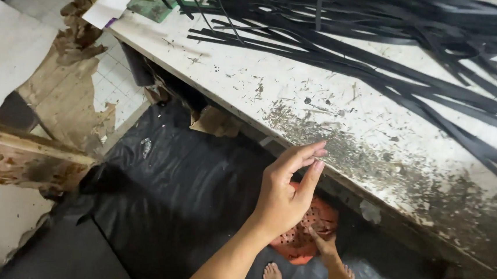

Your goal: The person is organizing and hanging long black strips onto a rack using colored clips for drying or storage.

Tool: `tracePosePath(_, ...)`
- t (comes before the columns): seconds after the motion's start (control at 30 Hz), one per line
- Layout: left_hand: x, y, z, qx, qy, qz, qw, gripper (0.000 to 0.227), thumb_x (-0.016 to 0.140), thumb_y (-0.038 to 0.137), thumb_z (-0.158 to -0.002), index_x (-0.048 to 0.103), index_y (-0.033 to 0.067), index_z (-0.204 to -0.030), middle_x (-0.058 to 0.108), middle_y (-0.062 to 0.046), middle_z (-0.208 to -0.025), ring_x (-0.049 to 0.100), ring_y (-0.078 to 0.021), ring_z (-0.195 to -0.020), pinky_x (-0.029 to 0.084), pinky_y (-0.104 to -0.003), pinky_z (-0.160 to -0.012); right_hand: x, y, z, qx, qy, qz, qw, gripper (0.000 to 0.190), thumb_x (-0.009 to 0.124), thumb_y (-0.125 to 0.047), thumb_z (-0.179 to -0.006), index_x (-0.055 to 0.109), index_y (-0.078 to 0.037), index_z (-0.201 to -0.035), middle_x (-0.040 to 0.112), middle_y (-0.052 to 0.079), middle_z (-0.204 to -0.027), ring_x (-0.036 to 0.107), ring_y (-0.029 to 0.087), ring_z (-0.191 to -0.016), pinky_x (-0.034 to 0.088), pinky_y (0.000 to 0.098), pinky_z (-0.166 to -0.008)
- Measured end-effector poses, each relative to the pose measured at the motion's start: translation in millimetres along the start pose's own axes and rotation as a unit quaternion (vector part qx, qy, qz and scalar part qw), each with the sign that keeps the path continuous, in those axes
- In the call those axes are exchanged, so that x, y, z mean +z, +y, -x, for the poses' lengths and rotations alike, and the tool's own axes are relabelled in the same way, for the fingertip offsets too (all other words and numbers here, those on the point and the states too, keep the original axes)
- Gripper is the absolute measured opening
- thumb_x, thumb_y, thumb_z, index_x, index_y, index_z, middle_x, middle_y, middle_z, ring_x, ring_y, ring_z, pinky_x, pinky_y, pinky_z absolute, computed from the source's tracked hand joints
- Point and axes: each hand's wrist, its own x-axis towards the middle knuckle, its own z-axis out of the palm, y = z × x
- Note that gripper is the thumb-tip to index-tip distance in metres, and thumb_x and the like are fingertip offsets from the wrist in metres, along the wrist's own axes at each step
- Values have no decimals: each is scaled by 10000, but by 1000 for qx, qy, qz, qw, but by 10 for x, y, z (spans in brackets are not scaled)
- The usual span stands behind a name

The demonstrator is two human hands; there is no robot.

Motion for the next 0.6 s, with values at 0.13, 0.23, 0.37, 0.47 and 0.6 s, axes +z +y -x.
tracePosePath(0.13, -71, -206, -35, 2, -7, 0, 1000, 302, 547, 121, -1068, 583, 8, -1346, 688, -161, -1233, 693, -256, -1187, 601, -369, -1061, -22, 126, -83, 23, 49, 84, 995, 763, 821, -178, -765, 515, 8, -1439, 631, 188, -1391, 620, 303, -1252, 537, 469, -1019)
tracePosePath(0.23, -113, -313, -25, -9, -10, 9, 1000, 317, 541, 130, -1073, 571, 7, -1363, 675, -161, -1267, 684, -263, -1211, 603, -376, -1072, -116, 299, -157, -58, 1, 69, 996, 1082, 764, -143, -748, 156, -165, -1642, 497, 208, -1484, 580, 312, -1240, 539, 513, -965)
tracePosePath(0.37, -138, -345, -10, -10, 7, 14, 1000, 300, 555, 128, -1066, 588, 25, -1345, 692, -150, -1245, 695, -243, -1192, 601, -368, -1061, -135, 348, -164, 7, 25, 75, 997, 1041, 784, -115, -759, 184, -147, -1611, 522, 215, -1360, 555, 334, -1185, 498, 518, -999)
tracePosePath(0.47, -134, -339, -16, -1, 14, 8, 1000, 291, 560, 111, -1064, 589, 27, -1342, 696, -143, -1225, 703, -240, -1177, 602, -365, -1054, 10, 261, 77, 39, 24, 100, 994, 1088, 806, -169, -702, 210, -214, -1611, 448, 130, -1573, 489, 303, -1387, 467, 499, -1100)
tracePosePath(0.6, -72, -355, -37, 20, 74, 20, 997, 282, 651, 34, -998, 685, 6, -1277, 739, -189, -1082, 739, -375, -1058, 630, -437, -901, 81, 165, 942, 66, 13, 226, 972, 966, 748, -254, -742, 275, -235, -1584, 511, 148, -1534, 531, 326, -1356, 497, 510, -1063)
